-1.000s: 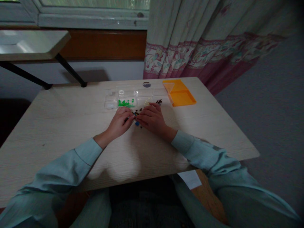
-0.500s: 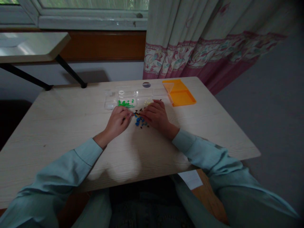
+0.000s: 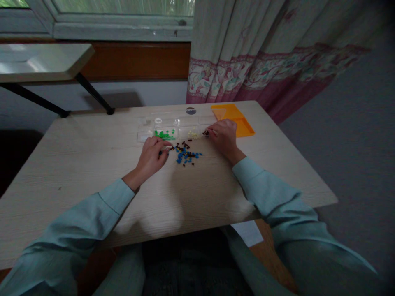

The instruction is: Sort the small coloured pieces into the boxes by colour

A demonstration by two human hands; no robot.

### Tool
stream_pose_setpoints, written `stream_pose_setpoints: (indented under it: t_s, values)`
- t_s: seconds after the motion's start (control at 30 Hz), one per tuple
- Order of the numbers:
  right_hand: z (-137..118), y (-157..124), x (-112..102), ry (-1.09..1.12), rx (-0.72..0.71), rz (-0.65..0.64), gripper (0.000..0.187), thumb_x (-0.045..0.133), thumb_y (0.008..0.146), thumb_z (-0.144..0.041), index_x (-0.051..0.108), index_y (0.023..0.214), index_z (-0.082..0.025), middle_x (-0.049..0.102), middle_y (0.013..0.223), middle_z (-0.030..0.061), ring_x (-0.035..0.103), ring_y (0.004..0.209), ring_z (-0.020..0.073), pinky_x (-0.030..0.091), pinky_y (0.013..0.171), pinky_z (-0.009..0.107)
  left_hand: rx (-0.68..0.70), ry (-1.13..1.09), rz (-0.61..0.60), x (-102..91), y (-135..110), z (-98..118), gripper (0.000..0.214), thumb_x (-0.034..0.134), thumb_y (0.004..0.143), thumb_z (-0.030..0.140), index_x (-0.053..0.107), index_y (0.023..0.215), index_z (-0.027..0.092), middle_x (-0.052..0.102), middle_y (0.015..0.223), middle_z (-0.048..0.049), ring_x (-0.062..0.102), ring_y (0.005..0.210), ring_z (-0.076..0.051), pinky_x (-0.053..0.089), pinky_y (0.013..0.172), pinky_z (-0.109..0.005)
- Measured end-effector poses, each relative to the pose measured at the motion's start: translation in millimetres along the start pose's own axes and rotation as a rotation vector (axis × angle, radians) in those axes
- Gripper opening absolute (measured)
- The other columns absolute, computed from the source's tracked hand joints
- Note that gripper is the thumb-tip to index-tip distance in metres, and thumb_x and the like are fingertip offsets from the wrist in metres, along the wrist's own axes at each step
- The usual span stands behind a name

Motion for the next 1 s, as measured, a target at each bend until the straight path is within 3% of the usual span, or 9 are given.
stream_pose_setpoints:
  t_s: [0.53, 1.0]
  values:
    - [-9, -1, -1, 0.041, 0.006, 0.011, 0.028, 0.049, 0.092, -0.036, 0.072, 0.083, -0.023, 0.071, 0.089, 0.0058, 0.057, 0.095, 0.0254, 0.035, 0.095, 0.048, -0.027, 0.082, 0.005, 3.1, -2, -5, 0.024, 0.058, 0.089, 0.035, 0.066, 0.109, 0.022, 0.057, 0.102, -0.0089, 0.049, 0.101, -0.027, 0.042, 0.09, -0.043]
    - [-12, -1, 2, 0.087, 0.003, -0.011, 0.025, 0.05, 0.09, -0.033, 0.073, 0.084, -0.023, 0.071, 0.089, 0.0057, 0.056, 0.095, 0.0251, 0.034, 0.097, 0.049, 0.015, 0.068, -0.037, 5.9, 0, -5, 0.017, 0.058, 0.091, 0.034, 0.069, 0.095, 0.022, 0.06, 0.097, -0.0084, 0.052, 0.096, -0.025, 0.043, 0.089, -0.044]
Point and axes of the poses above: each hand's wrist, its own y-axis towards the middle knuckle, its own x-axis out of the palm, z = x × y, the point moved 6 cm from there along y, towards the middle knuckle
